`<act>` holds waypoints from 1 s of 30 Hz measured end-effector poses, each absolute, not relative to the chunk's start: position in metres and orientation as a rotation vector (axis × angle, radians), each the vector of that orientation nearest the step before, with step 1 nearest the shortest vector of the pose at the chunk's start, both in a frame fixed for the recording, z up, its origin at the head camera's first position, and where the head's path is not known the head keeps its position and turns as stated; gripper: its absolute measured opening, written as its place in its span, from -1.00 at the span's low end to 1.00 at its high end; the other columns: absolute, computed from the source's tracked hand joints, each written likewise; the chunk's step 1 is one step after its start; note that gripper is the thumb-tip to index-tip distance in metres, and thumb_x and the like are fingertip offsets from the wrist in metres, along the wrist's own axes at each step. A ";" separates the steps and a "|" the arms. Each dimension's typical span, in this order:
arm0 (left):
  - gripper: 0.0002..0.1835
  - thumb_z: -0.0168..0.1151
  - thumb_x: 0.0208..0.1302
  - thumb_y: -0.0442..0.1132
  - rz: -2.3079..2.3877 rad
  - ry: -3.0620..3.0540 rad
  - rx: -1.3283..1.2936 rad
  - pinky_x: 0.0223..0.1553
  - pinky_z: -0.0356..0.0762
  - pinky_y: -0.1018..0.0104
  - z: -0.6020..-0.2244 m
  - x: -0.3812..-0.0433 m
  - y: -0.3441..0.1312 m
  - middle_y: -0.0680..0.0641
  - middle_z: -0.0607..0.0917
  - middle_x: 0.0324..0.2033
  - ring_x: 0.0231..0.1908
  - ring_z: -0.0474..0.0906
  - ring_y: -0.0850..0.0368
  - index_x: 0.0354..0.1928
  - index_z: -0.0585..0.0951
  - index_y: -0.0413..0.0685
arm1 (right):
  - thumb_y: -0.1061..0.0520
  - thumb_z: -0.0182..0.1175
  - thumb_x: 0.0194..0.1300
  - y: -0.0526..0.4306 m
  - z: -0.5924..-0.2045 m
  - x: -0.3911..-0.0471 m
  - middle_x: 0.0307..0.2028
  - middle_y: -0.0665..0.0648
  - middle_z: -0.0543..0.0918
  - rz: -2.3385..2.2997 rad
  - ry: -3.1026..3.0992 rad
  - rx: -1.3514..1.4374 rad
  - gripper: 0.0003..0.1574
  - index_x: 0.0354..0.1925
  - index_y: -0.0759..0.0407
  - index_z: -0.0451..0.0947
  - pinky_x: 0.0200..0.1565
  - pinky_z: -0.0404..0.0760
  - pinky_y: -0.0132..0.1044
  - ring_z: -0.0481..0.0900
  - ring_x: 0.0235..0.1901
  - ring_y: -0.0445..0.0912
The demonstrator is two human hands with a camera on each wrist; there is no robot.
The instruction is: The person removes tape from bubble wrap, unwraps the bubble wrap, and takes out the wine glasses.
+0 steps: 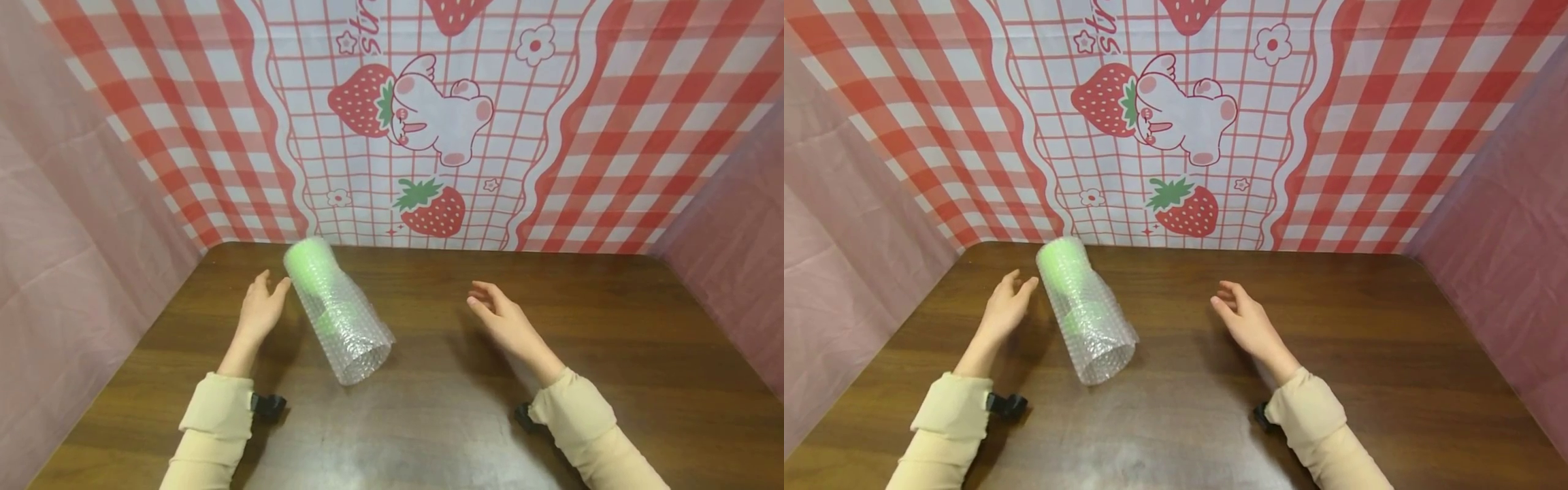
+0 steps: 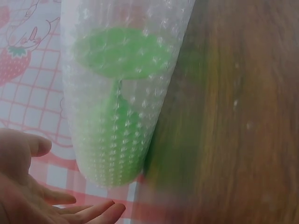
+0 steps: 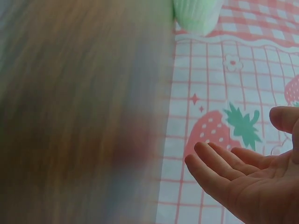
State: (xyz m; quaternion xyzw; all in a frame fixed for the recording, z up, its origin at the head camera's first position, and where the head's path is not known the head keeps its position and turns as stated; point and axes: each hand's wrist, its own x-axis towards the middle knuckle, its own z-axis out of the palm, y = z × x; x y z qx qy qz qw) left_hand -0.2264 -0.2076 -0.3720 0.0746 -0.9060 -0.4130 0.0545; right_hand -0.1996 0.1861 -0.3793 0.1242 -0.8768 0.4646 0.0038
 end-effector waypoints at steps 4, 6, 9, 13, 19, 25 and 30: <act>-0.23 -0.21 0.19 0.13 -1.240 -2.773 0.208 0.15 -0.03 -0.07 -0.370 -0.229 -0.205 -0.36 0.05 0.19 0.18 -0.03 -0.23 0.25 -0.05 -0.31 | -0.18 -0.13 0.21 0.176 -0.381 -0.201 0.03 0.25 0.40 1.467 -2.748 0.430 -0.33 0.15 0.17 0.13 -0.02 0.37 -0.07 0.36 0.02 0.01; -0.23 -0.21 0.20 0.12 -1.230 -2.778 0.197 0.15 -0.03 -0.07 -0.368 -0.231 -0.204 -0.36 0.04 0.20 0.18 -0.04 -0.23 0.24 -0.05 -0.32 | -0.18 -0.12 0.21 0.170 -0.381 -0.202 0.02 0.25 0.41 1.465 -2.748 0.441 -0.34 0.14 0.18 0.14 -0.02 0.37 -0.07 0.37 0.01 0.02; -0.24 -0.22 0.20 0.12 -1.233 -2.776 0.186 0.15 -0.03 -0.08 -0.366 -0.232 -0.201 -0.36 0.03 0.20 0.18 -0.05 -0.23 0.25 -0.07 -0.32 | -0.17 -0.11 0.21 0.161 -0.382 -0.205 0.01 0.25 0.42 1.452 -2.759 0.460 -0.35 0.13 0.19 0.16 -0.02 0.38 -0.08 0.39 -0.01 0.02; -0.23 -0.22 0.20 0.13 -1.260 -2.785 0.196 0.15 -0.03 -0.07 -0.366 -0.233 -0.196 -0.36 0.02 0.20 0.18 -0.04 -0.23 0.25 -0.07 -0.31 | -0.12 -0.10 0.22 0.146 -0.381 -0.207 0.00 0.23 0.43 1.426 -2.784 0.489 -0.39 0.13 0.20 0.16 -0.05 0.41 -0.09 0.42 -0.04 0.01; -0.20 -0.22 0.18 0.16 -1.288 -2.789 0.224 0.16 -0.03 -0.05 -0.368 -0.235 -0.190 -0.37 0.00 0.19 0.17 -0.02 -0.24 0.26 -0.09 -0.28 | -0.12 -0.09 0.22 0.130 -0.379 -0.204 0.00 0.20 0.44 1.442 -2.811 0.516 -0.39 0.13 0.17 0.16 -0.05 0.42 -0.12 0.43 -0.05 -0.01; -0.20 -0.20 0.17 0.17 -1.308 -2.783 0.228 0.15 -0.04 -0.07 -0.365 -0.237 -0.185 -0.37 -0.03 0.20 0.17 -0.03 -0.26 0.27 -0.11 -0.24 | -0.15 -0.08 0.20 0.122 -0.378 -0.202 0.00 0.21 0.44 1.460 -2.815 0.531 -0.37 0.13 0.16 0.17 -0.04 0.40 -0.11 0.42 -0.04 0.01; -0.20 -0.18 0.17 0.15 -1.337 -2.747 0.209 0.14 0.01 -0.07 -0.364 -0.239 -0.180 -0.37 0.00 0.17 0.15 0.03 -0.26 0.26 -0.11 -0.25 | -0.18 -0.08 0.19 0.117 -0.382 -0.202 0.00 0.21 0.43 1.488 -2.819 0.531 -0.36 0.13 0.14 0.18 -0.02 0.39 -0.12 0.43 -0.04 -0.01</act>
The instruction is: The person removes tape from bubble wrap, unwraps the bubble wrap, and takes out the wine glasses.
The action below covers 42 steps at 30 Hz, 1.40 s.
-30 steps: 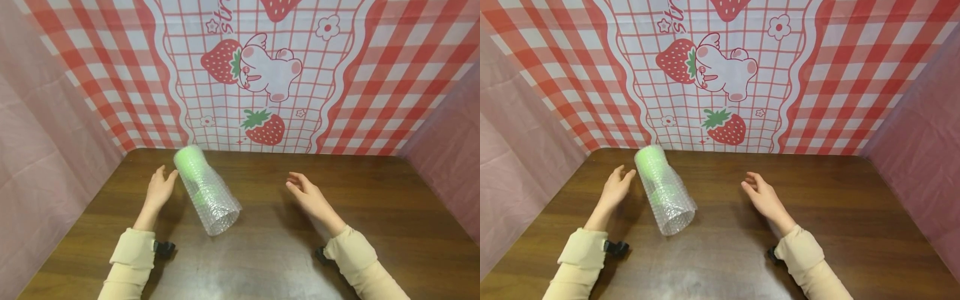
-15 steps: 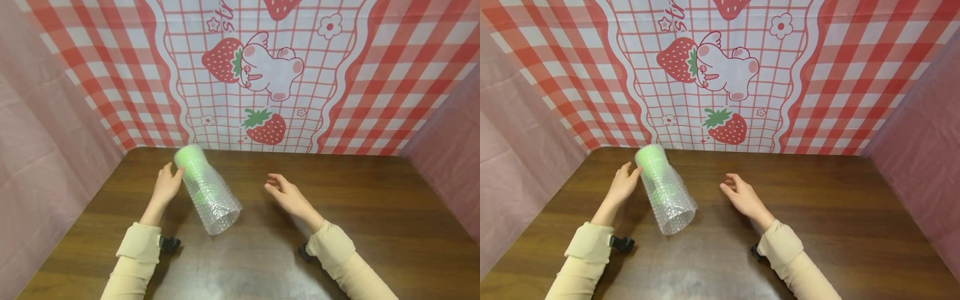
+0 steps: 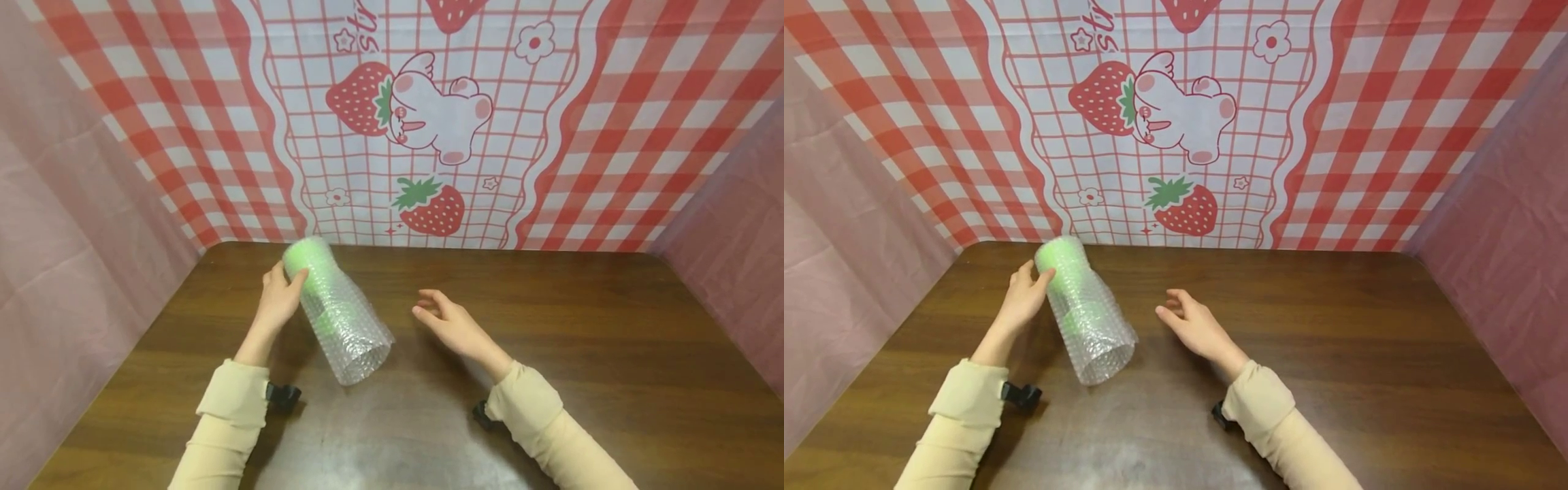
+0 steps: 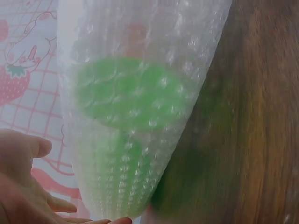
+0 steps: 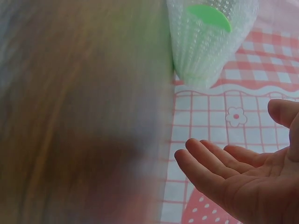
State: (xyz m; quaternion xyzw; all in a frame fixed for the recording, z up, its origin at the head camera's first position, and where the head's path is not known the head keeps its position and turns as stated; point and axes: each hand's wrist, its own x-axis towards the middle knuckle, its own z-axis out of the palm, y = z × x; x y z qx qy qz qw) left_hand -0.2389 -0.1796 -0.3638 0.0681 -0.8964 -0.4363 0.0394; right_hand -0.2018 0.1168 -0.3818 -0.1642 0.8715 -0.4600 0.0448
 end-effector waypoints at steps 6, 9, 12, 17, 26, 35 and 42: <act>-0.18 -0.16 0.16 0.16 -1.383 -2.712 0.216 0.14 0.03 -0.05 -0.366 -0.240 -0.176 -0.36 0.01 0.17 0.14 0.05 -0.23 0.26 -0.11 -0.25 | -0.23 -0.07 0.16 0.109 -0.386 -0.199 0.00 0.14 0.44 -1.408 2.635 -0.474 -0.32 0.13 0.11 0.18 -0.01 0.38 -0.13 0.42 -0.03 -0.03; -0.18 -0.15 0.15 0.15 -1.398 -2.693 0.231 0.16 0.00 -0.03 -0.368 -0.240 -0.176 -0.36 0.01 0.17 0.16 0.01 -0.22 0.27 -0.12 -0.26 | -0.24 -0.07 0.15 0.104 -0.387 -0.198 0.00 0.14 0.44 -1.405 2.627 -0.478 -0.30 0.14 0.11 0.18 -0.02 0.39 -0.14 0.42 -0.03 -0.03; -0.13 -0.15 0.15 0.16 -1.443 -2.689 0.250 0.19 -0.11 -0.01 -0.371 -0.240 -0.176 -0.37 -0.11 0.21 0.20 -0.12 -0.21 0.27 -0.24 -0.24 | -0.26 -0.07 0.13 0.097 -0.387 -0.197 -0.01 0.11 0.45 -1.408 2.619 -0.475 -0.29 0.14 0.09 0.18 -0.03 0.40 -0.15 0.42 -0.04 -0.05; -0.08 -0.15 0.15 0.16 -1.554 -2.677 0.278 0.21 -0.27 0.02 -0.375 -0.242 -0.173 -0.30 -0.33 0.24 0.23 -0.33 -0.15 0.25 -0.42 -0.16 | -0.29 -0.06 0.11 0.086 -0.388 -0.196 -0.01 0.10 0.45 -1.411 2.576 -0.489 -0.25 0.16 0.08 0.17 -0.05 0.42 -0.18 0.44 -0.06 -0.06; -0.02 -0.10 0.13 0.15 -1.644 -2.684 0.289 0.18 -0.13 -0.03 -0.378 -0.242 -0.165 -0.39 -0.31 0.22 0.21 -0.25 -0.25 0.22 -0.53 -0.11 | -0.03 0.06 0.14 0.074 -0.385 -0.190 0.05 0.34 0.34 -1.571 2.298 -0.542 -0.26 0.22 0.15 0.06 -0.20 0.53 -0.26 0.42 -0.05 0.08; 0.03 -0.03 0.05 0.22 -1.639 -2.678 0.267 -0.12 0.39 -0.03 -0.380 -0.241 -0.160 -0.42 -0.14 0.18 0.09 0.06 -0.31 0.25 -0.47 -0.05 | 0.21 0.02 0.17 0.070 -0.363 -0.178 0.02 0.48 0.29 -1.635 2.174 -0.561 -0.31 0.22 0.32 0.01 -0.18 0.51 -0.12 0.41 -0.07 0.20; 0.05 -0.01 0.01 0.25 -1.630 -2.687 0.251 -0.07 0.33 -0.06 -0.382 -0.240 -0.158 -0.42 -0.09 0.17 0.09 0.07 -0.29 0.26 -0.41 -0.09 | 0.23 -0.01 0.19 0.068 -0.367 -0.178 0.01 0.50 0.29 -1.654 2.102 -0.578 -0.34 0.21 0.36 0.00 -0.17 0.50 -0.08 0.40 -0.08 0.21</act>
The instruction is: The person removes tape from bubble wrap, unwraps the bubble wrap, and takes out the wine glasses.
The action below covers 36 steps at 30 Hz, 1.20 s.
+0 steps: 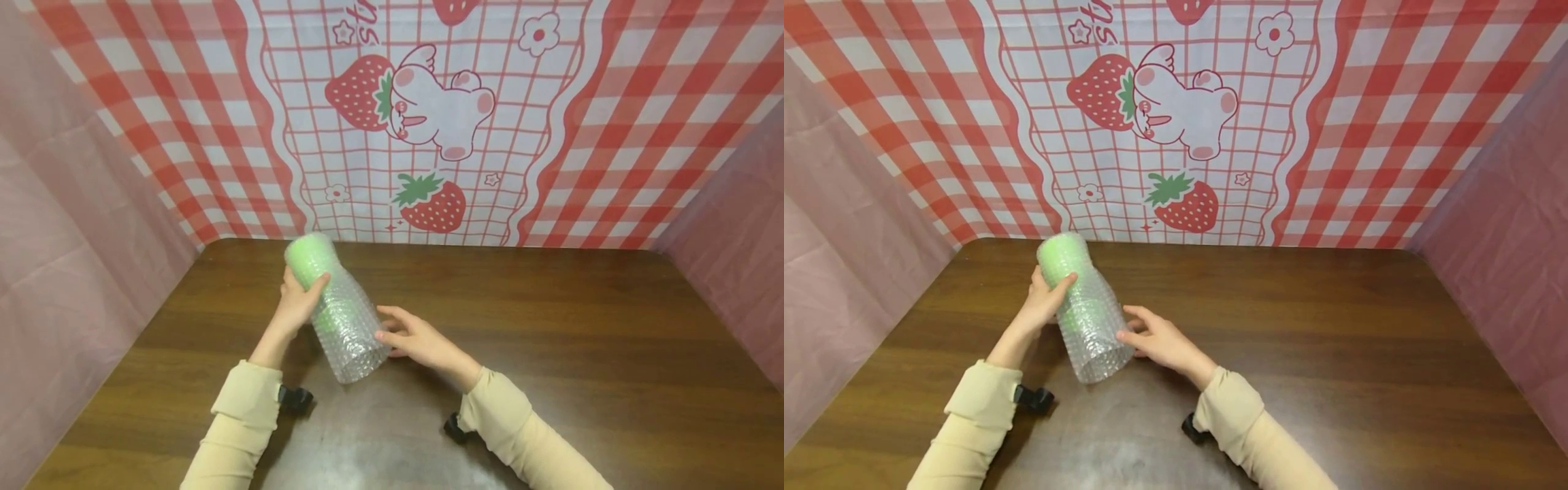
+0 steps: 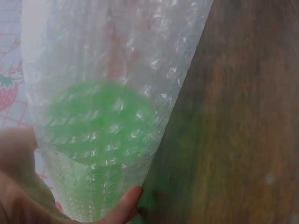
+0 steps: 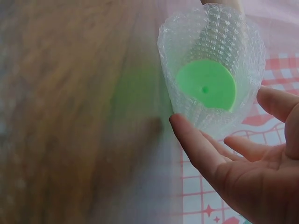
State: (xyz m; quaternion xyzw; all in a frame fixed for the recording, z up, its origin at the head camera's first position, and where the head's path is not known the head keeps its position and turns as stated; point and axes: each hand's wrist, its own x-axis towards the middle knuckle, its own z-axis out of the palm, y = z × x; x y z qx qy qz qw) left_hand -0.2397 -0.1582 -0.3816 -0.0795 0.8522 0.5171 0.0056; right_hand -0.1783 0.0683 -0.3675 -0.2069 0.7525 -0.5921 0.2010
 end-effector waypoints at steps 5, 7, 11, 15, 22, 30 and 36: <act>0.04 0.00 0.03 0.21 1.652 2.638 -0.266 -0.07 0.35 -0.03 -0.381 -0.238 -0.157 -0.40 -0.11 0.19 0.11 0.05 -0.26 0.26 -0.43 -0.07 | 0.23 -0.02 0.20 0.068 -0.369 -0.178 0.01 0.49 0.29 -1.668 2.086 -0.568 -0.35 0.21 0.35 0.01 -0.17 0.50 -0.07 0.40 -0.08 0.19; 0.03 0.00 0.04 0.20 1.650 2.636 -0.274 -0.09 0.37 -0.02 -0.381 -0.238 -0.156 -0.39 -0.12 0.19 0.12 0.05 -0.25 0.26 -0.43 -0.07 | 0.23 -0.02 0.20 0.068 -0.369 -0.178 0.01 0.49 0.29 -1.677 2.075 -0.573 -0.36 0.20 0.36 0.02 -0.17 0.50 -0.07 0.40 -0.08 0.18; 0.01 -0.01 0.04 0.21 1.629 2.646 -0.283 -0.15 0.42 0.01 -0.381 -0.239 -0.155 -0.38 -0.07 0.18 0.10 0.08 -0.25 0.26 -0.39 -0.07 | 0.24 -0.04 0.20 0.068 -0.369 -0.178 0.01 0.48 0.28 -1.699 2.042 -0.572 -0.36 0.20 0.37 0.01 -0.16 0.49 -0.06 0.39 -0.08 0.18; 0.00 -0.02 0.04 0.22 1.615 2.649 -0.288 -0.14 0.42 0.01 -0.381 -0.239 -0.155 -0.38 -0.03 0.16 0.08 0.10 -0.24 0.27 -0.35 -0.09 | 0.25 -0.04 0.20 0.068 -0.368 -0.178 0.02 0.49 0.28 -1.706 2.024 -0.562 -0.36 0.20 0.37 -0.01 -0.15 0.48 -0.06 0.39 -0.07 0.18; -0.03 0.00 0.05 0.19 1.614 2.662 -0.284 -0.08 0.36 -0.01 -0.381 -0.239 -0.154 -0.38 0.04 0.12 0.06 0.12 -0.21 0.27 -0.31 -0.11 | 0.26 -0.04 0.19 0.068 -0.368 -0.177 0.01 0.49 0.28 -1.715 2.020 -0.551 -0.36 0.20 0.38 0.00 -0.15 0.48 -0.06 0.39 -0.08 0.18; -0.02 0.00 0.03 0.21 1.613 2.651 -0.259 -0.09 0.37 0.00 -0.379 -0.238 -0.151 -0.37 0.05 0.12 0.04 0.15 -0.20 0.27 -0.30 -0.10 | 0.24 -0.02 0.19 0.070 -0.380 -0.184 0.00 0.48 0.30 -1.738 2.015 -0.536 -0.38 0.19 0.35 0.03 -0.18 0.50 -0.08 0.40 -0.09 0.16; -0.02 0.00 0.04 0.20 1.603 2.646 -0.246 -0.07 0.35 -0.01 -0.379 -0.237 -0.149 -0.37 0.04 0.12 0.04 0.15 -0.20 0.27 -0.30 -0.12 | 0.18 0.01 0.18 0.071 -0.394 -0.191 0.01 0.43 0.32 -1.752 2.016 -0.522 -0.37 0.18 0.29 0.07 -0.21 0.53 -0.17 0.43 -0.11 0.10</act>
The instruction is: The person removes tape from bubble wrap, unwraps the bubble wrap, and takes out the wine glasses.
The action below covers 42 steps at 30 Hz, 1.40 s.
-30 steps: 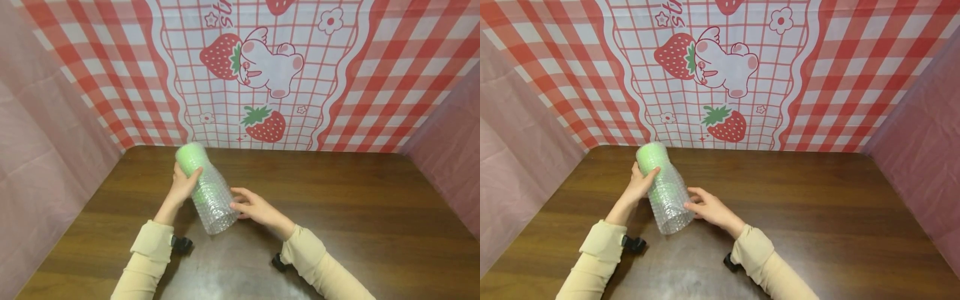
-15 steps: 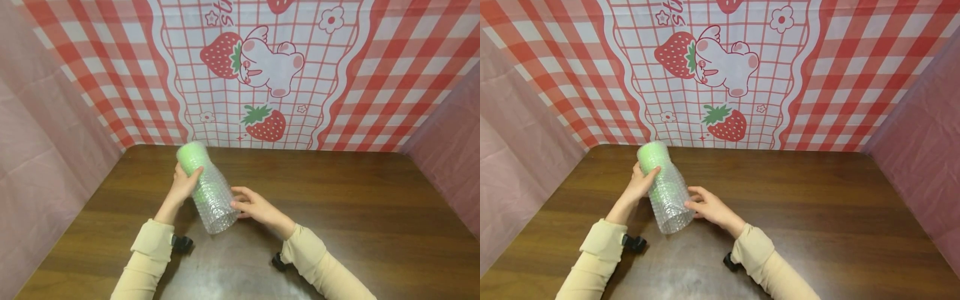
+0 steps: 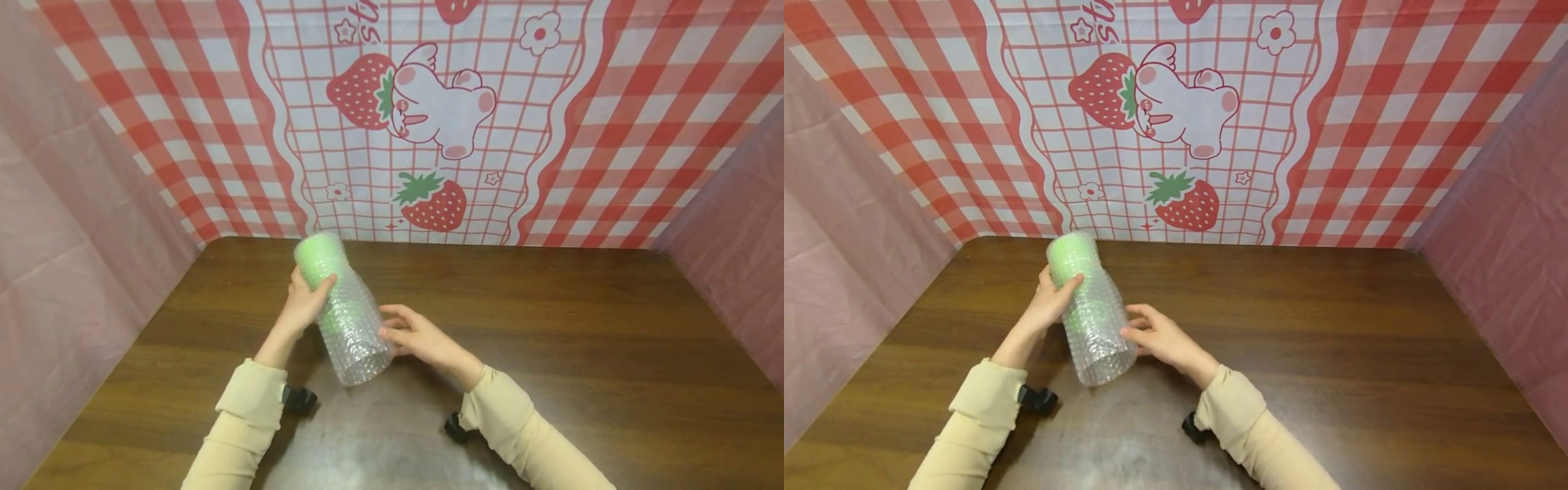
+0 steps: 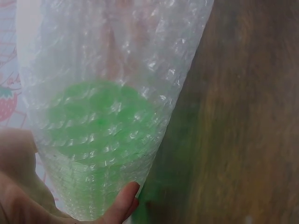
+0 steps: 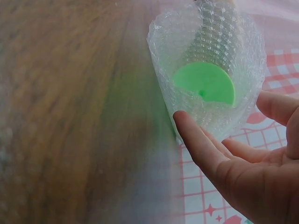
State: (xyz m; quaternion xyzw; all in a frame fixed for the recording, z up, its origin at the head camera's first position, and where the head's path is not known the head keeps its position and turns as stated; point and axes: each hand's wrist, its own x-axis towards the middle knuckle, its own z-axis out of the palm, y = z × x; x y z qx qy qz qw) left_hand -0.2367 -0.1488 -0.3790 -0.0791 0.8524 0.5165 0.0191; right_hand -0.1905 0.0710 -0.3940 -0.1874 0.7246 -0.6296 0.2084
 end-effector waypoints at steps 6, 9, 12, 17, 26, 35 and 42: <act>-0.04 0.01 0.05 0.17 1.607 2.645 -0.224 -0.08 0.35 -0.02 -0.380 -0.236 -0.146 -0.36 0.06 0.11 0.03 0.16 -0.19 0.27 -0.29 -0.12 | 0.15 0.03 0.17 0.072 -0.395 -0.191 0.01 0.41 0.33 -1.743 2.040 -0.495 -0.36 0.18 0.28 0.08 -0.21 0.53 -0.18 0.44 -0.11 0.09; -0.05 0.02 0.05 0.15 1.629 2.636 -0.193 -0.10 0.38 0.00 -0.380 -0.235 -0.145 -0.35 0.08 0.10 0.03 0.17 -0.18 0.27 -0.28 -0.12 | 0.15 0.03 0.16 0.073 -0.395 -0.191 0.02 0.41 0.33 -1.747 2.041 -0.479 -0.36 0.17 0.28 0.09 -0.21 0.53 -0.18 0.44 -0.11 0.09; -0.05 0.02 0.06 0.15 1.640 2.630 -0.161 -0.11 0.39 0.00 -0.380 -0.235 -0.143 -0.34 0.09 0.09 0.02 0.18 -0.17 0.28 -0.27 -0.11 | 0.15 0.03 0.17 0.073 -0.394 -0.191 0.02 0.42 0.31 -1.760 2.026 -0.475 -0.35 0.17 0.30 0.07 -0.21 0.53 -0.18 0.45 -0.12 0.09; -0.05 0.02 0.05 0.16 1.651 2.604 -0.135 -0.14 0.42 0.01 -0.379 -0.233 -0.141 -0.34 0.09 0.10 0.00 0.20 -0.18 0.27 -0.28 -0.10 | 0.14 0.03 0.17 0.075 -0.393 -0.191 0.04 0.45 0.29 -1.774 2.006 -0.474 -0.34 0.18 0.31 0.05 -0.25 0.54 -0.18 0.46 -0.15 0.08; -0.05 0.01 0.06 0.15 1.640 2.563 -0.087 -0.14 0.42 0.03 -0.380 -0.231 -0.135 -0.33 0.04 0.14 0.02 0.21 -0.17 0.27 -0.30 -0.10 | 0.13 0.03 0.17 0.079 -0.394 -0.193 0.03 0.44 0.30 -1.804 1.977 -0.447 -0.34 0.17 0.31 0.06 -0.18 0.52 -0.15 0.44 -0.11 0.11; -0.04 0.01 0.06 0.17 1.618 2.574 -0.063 -0.06 0.34 -0.03 -0.379 -0.229 -0.131 -0.34 -0.01 0.17 0.08 0.13 -0.19 0.27 -0.29 -0.12 | 0.13 0.02 0.17 0.081 -0.392 -0.195 0.01 0.44 0.32 -1.810 1.987 -0.438 -0.34 0.17 0.32 0.05 -0.18 0.52 -0.15 0.45 -0.14 0.10; -0.04 0.00 0.05 0.18 1.612 2.557 -0.050 -0.04 0.31 -0.05 -0.380 -0.227 -0.128 -0.33 -0.07 0.20 0.11 0.09 -0.20 0.27 -0.31 -0.10 | 0.14 0.02 0.17 0.083 -0.392 -0.195 0.00 0.44 0.31 -1.821 1.974 -0.428 -0.33 0.17 0.34 0.03 -0.18 0.52 -0.15 0.43 -0.12 0.09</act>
